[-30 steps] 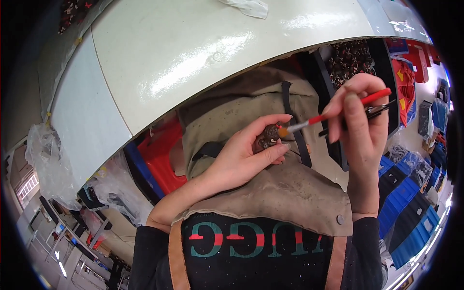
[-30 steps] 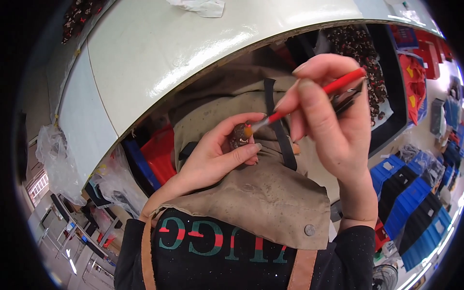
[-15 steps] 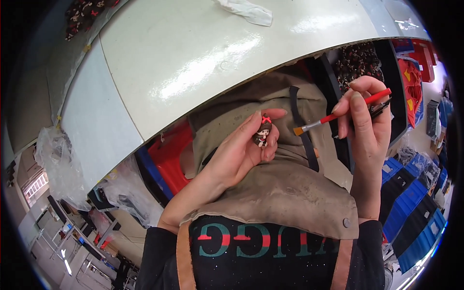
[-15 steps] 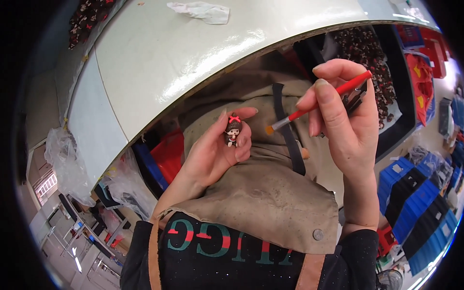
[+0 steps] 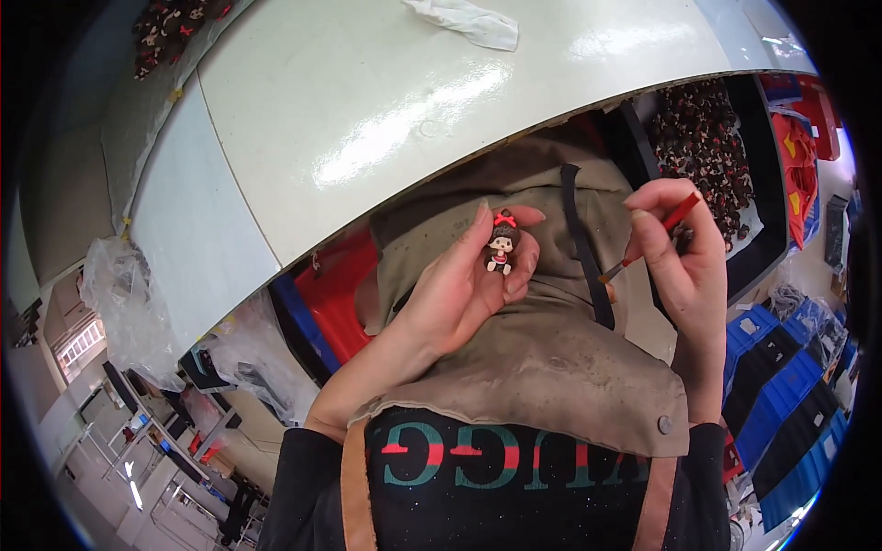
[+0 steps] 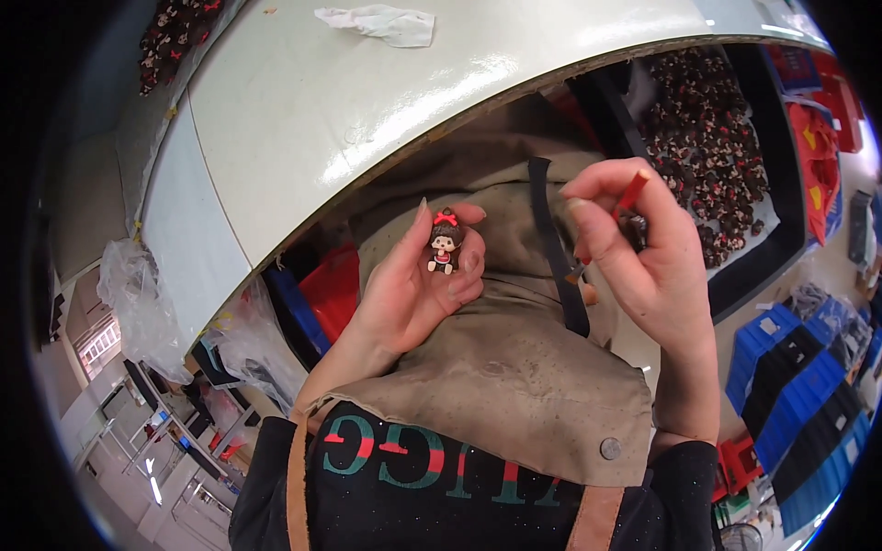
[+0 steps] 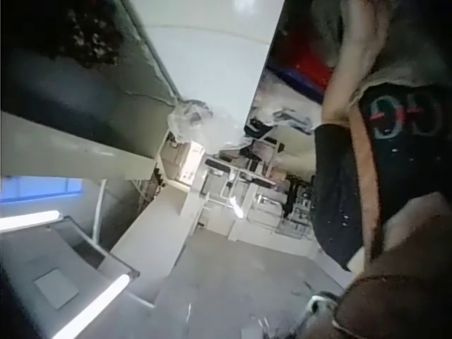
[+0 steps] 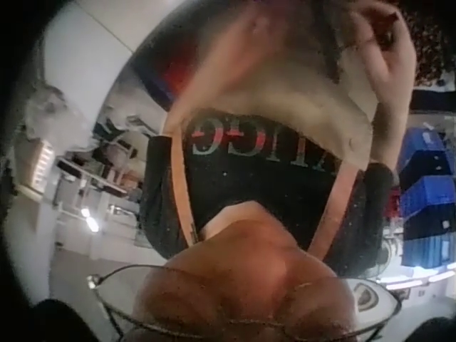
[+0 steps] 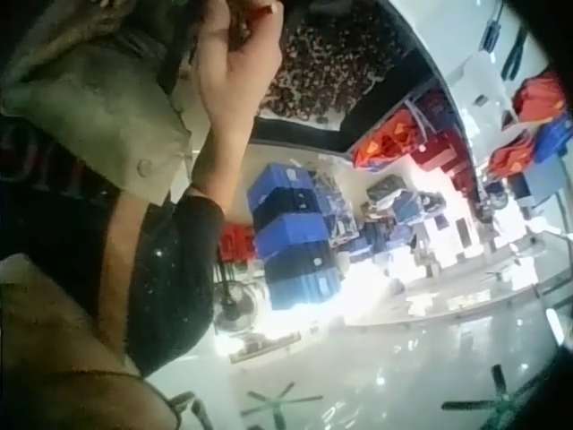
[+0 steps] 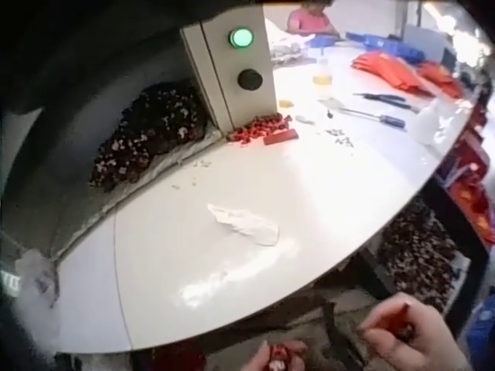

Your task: Clean and detail small toy figurines using a brush at a factory workbench.

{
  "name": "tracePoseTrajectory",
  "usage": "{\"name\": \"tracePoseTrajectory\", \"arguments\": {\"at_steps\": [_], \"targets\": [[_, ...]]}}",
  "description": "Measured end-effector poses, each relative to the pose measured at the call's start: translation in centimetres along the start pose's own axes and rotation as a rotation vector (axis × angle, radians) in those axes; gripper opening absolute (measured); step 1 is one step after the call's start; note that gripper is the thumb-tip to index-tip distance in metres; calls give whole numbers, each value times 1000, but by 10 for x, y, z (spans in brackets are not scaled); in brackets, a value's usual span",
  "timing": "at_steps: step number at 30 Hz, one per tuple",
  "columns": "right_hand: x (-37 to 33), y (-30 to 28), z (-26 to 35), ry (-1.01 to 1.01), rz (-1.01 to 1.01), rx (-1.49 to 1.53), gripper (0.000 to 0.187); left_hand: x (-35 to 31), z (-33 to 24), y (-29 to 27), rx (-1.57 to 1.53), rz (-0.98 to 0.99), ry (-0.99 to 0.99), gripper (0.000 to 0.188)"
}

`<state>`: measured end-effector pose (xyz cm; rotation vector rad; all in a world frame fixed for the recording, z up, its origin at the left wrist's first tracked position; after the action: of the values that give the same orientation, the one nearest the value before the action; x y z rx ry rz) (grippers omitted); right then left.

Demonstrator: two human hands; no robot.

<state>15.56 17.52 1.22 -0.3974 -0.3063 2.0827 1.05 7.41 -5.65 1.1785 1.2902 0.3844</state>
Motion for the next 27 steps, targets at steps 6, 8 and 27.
{"name": "tracePoseTrajectory", "arguments": {"at_steps": [6, 8, 27], "targets": [[-3, 14, 1, -7, 114, -61, 10, -1, -2, 4, -86, -102, 46, 41], [-5, 24, -2, 64, 169, -7, 9, -1, -2, 2, -113, -81, 55, 41], [0, 56, 6, -115, 207, -127, 16, 1, -2, 14, -177, -15, 68, 44]]}}
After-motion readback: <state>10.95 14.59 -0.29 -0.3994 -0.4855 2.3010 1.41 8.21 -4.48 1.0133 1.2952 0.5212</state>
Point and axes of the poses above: each hand's wrist, its own x-axis towards the middle knuckle, its own y-axis out of the palm, z = x × y, the point moved 7 cm from there along x, towards the middle knuckle, and after that the axes turned 8 degrees about -x, right-handed, at the moved point
